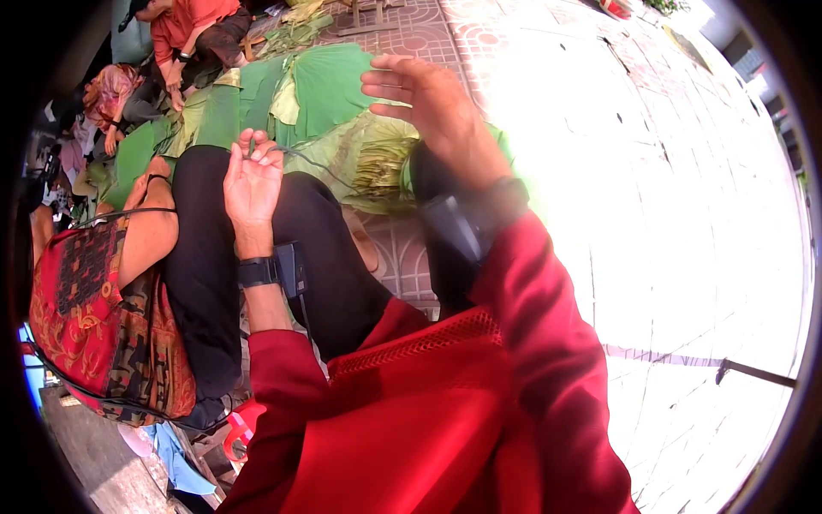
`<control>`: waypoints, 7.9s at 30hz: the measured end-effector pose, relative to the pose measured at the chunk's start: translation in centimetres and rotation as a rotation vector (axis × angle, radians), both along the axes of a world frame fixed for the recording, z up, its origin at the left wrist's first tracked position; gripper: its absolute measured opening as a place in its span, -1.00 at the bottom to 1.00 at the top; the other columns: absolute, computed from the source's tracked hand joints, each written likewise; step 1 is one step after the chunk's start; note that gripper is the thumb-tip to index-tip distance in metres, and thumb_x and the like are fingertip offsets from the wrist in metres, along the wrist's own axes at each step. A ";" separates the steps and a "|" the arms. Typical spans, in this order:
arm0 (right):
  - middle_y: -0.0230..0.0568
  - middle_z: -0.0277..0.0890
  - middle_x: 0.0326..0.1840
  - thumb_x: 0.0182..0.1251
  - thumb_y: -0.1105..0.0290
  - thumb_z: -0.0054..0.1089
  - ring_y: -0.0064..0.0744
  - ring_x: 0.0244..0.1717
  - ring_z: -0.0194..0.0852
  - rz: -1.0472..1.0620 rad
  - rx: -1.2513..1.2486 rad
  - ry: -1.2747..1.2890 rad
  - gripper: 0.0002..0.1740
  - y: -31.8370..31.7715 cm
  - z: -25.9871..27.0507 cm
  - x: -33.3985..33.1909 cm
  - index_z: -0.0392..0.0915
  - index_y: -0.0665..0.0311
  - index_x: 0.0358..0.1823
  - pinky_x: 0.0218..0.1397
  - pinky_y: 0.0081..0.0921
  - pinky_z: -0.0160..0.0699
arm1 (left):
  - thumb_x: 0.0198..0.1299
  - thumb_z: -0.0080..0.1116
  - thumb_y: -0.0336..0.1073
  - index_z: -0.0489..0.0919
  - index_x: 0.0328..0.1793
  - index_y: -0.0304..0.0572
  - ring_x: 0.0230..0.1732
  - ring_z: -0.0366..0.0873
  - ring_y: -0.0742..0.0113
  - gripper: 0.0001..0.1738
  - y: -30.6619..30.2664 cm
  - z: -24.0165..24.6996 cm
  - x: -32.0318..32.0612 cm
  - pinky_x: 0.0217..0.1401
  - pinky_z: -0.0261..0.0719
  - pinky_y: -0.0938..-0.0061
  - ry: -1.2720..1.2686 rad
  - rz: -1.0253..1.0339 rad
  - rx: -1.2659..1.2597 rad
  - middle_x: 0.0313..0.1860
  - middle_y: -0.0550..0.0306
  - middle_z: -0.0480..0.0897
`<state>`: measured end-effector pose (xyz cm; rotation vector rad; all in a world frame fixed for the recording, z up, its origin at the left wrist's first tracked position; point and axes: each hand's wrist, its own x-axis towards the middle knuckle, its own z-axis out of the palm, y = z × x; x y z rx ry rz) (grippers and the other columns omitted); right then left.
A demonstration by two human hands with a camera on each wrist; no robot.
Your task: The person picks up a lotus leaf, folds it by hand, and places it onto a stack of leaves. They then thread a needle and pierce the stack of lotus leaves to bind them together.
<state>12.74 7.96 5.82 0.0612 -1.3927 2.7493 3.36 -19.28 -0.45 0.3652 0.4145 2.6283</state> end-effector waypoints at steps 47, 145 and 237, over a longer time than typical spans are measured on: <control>0.16 0.31 0.16 0.37 0.44 -0.08 -0.11 0.22 0.29 -0.109 -0.591 0.232 -0.54 6.4 -9.7 -0.7 0.24 0.60 0.22 0.37 -0.21 0.25 | 0.42 -0.16 -0.11 0.48 -0.05 -0.33 -0.32 0.27 0.37 -0.62 -2.9 -2.5 0.4 -0.25 0.32 0.48 0.186 0.362 -0.204 -0.26 0.10 0.44; 0.02 0.57 -0.16 0.18 0.24 0.08 -0.14 -0.17 0.56 -0.773 0.992 -0.951 -0.59 21.8 -35.2 21.3 0.52 0.44 -0.08 -0.07 -0.33 0.49 | 0.43 -0.15 -0.12 0.52 -0.24 -0.27 -0.44 0.13 0.60 -0.63 5.0 0.3 3.9 -0.34 0.08 0.65 0.618 0.589 -1.599 -0.51 0.33 0.32; -0.13 0.52 -0.11 0.39 0.26 -0.12 -0.35 0.04 0.45 -0.106 1.277 -0.551 -0.58 16.8 -12.1 12.0 0.38 0.37 0.16 0.23 -0.49 0.32 | 0.43 -0.16 -0.19 0.50 -0.35 -0.27 -0.48 0.22 0.59 -0.64 3.2 0.7 5.3 -0.40 0.15 0.64 0.626 0.684 -1.613 -0.57 0.32 0.33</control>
